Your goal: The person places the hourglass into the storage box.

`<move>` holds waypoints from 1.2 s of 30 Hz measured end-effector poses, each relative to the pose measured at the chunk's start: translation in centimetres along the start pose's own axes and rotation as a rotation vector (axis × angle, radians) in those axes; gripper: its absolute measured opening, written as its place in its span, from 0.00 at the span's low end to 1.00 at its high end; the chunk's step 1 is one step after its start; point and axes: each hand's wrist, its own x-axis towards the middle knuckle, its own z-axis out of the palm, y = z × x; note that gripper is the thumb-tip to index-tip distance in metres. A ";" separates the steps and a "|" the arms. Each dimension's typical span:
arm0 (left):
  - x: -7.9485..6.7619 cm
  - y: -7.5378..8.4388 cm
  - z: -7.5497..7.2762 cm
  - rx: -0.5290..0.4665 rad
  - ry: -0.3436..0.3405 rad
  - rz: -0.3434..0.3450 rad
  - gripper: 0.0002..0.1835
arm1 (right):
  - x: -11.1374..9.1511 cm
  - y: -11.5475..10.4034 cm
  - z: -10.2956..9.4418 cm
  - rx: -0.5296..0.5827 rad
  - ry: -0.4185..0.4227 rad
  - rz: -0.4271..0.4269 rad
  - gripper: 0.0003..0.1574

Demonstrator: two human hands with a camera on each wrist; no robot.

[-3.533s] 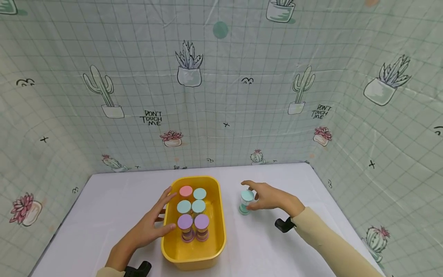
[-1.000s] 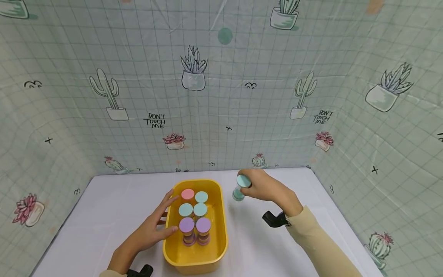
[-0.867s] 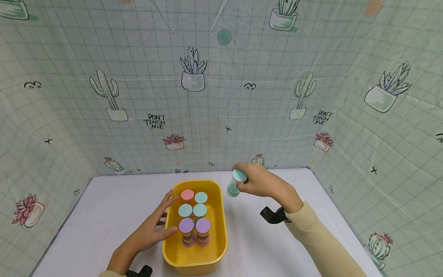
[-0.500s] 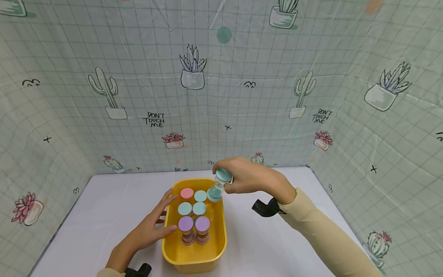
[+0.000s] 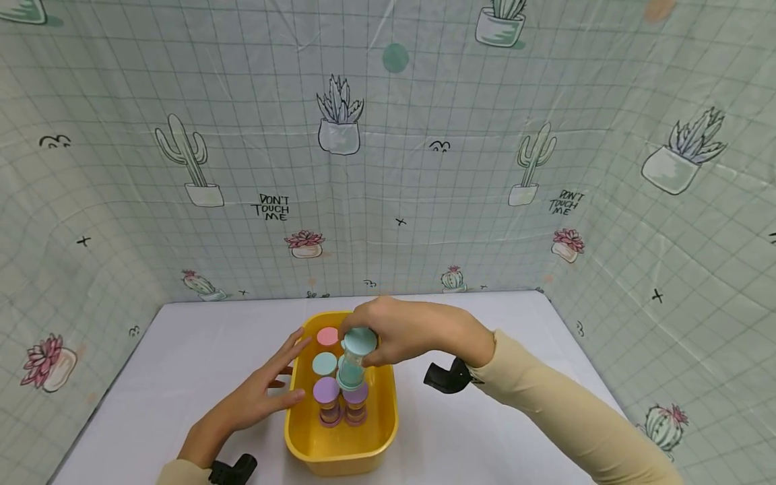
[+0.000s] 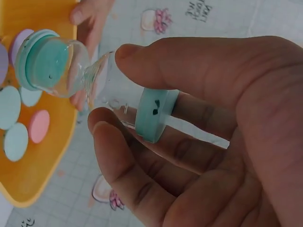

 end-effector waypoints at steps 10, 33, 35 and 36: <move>-0.1 -0.1 0.2 0.136 0.060 0.019 0.40 | 1.8 -0.7 2.6 0.037 -0.138 -0.042 0.24; 0.5 -0.5 1.2 0.116 0.221 0.116 0.29 | 4.5 0.8 8.3 0.030 -0.292 -0.096 0.23; 0.6 -0.5 1.2 0.097 0.211 0.105 0.29 | 4.8 1.0 8.7 0.024 -0.303 -0.097 0.23; 0.7 -0.6 1.2 0.088 0.204 0.100 0.29 | 4.9 1.1 8.9 0.024 -0.308 -0.098 0.23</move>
